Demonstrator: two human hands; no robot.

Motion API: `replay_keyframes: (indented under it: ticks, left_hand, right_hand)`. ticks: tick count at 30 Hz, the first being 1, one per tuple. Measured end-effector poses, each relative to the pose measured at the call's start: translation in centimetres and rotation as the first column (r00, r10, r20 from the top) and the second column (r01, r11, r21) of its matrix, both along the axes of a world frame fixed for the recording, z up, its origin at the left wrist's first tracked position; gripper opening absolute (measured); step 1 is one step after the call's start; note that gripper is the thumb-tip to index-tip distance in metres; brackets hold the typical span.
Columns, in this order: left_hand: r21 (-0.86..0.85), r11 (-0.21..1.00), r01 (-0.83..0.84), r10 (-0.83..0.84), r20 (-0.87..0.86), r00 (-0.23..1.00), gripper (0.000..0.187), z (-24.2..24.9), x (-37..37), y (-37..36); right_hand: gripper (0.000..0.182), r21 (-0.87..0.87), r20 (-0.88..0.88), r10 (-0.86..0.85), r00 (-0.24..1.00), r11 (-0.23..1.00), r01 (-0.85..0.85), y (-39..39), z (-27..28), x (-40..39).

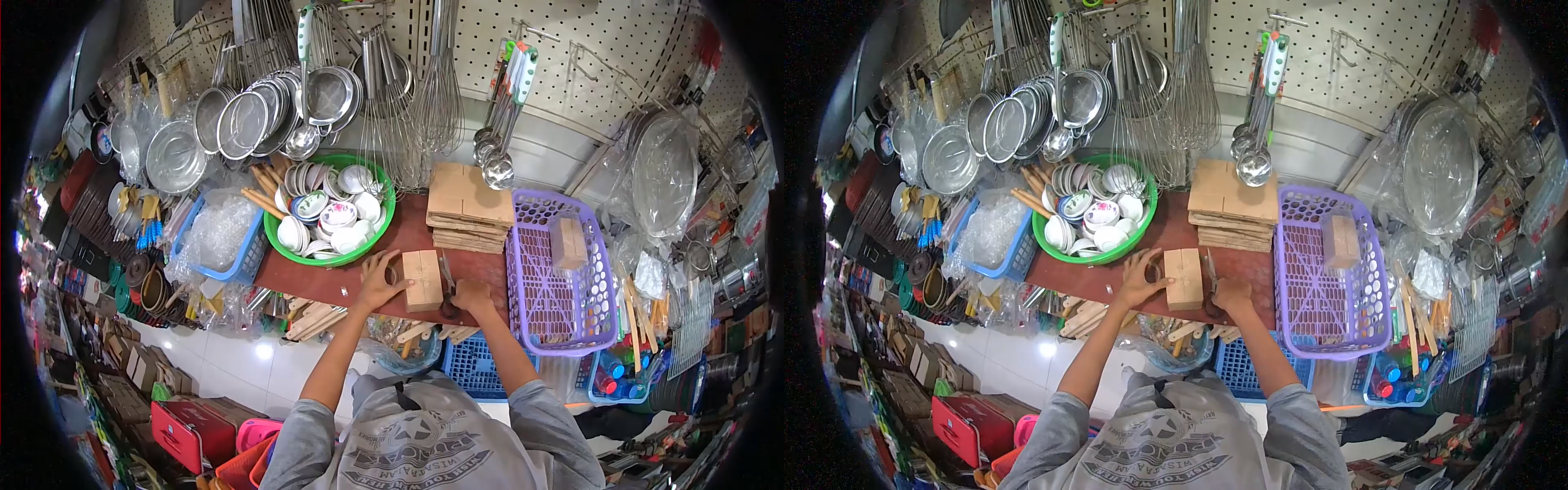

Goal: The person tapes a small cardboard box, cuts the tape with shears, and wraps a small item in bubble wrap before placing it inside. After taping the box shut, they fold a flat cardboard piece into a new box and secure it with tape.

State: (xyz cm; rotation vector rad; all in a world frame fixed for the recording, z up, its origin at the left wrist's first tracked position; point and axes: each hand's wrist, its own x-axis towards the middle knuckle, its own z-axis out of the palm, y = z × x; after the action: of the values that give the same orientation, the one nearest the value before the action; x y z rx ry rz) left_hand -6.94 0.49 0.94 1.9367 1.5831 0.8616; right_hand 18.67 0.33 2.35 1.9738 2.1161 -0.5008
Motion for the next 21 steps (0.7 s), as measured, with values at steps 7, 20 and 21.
replay_keyframes:
  ticks: [7,20,21]
  left_hand:
    - [-0.029,0.999,0.024,-0.026,-0.072,0.997,0.049,1.4,1.0,-0.8]
    - [-0.197,0.94,-0.279,0.258,-0.126,0.958,0.046,3.6,4.1,0.8]
    - [-0.166,0.945,-0.283,0.263,-0.133,0.956,0.046,3.2,4.2,1.0]
  right_hand:
    - [0.028,0.303,-0.3,-0.024,0.953,0.945,0.12,1.3,0.8,-0.4]
    - [0.046,0.193,-0.692,-0.08,0.718,0.937,0.29,2.3,-0.2,-3.2]
    - [0.045,0.176,-0.729,-0.07,0.681,0.942,0.286,2.4,-0.6,-3.1]
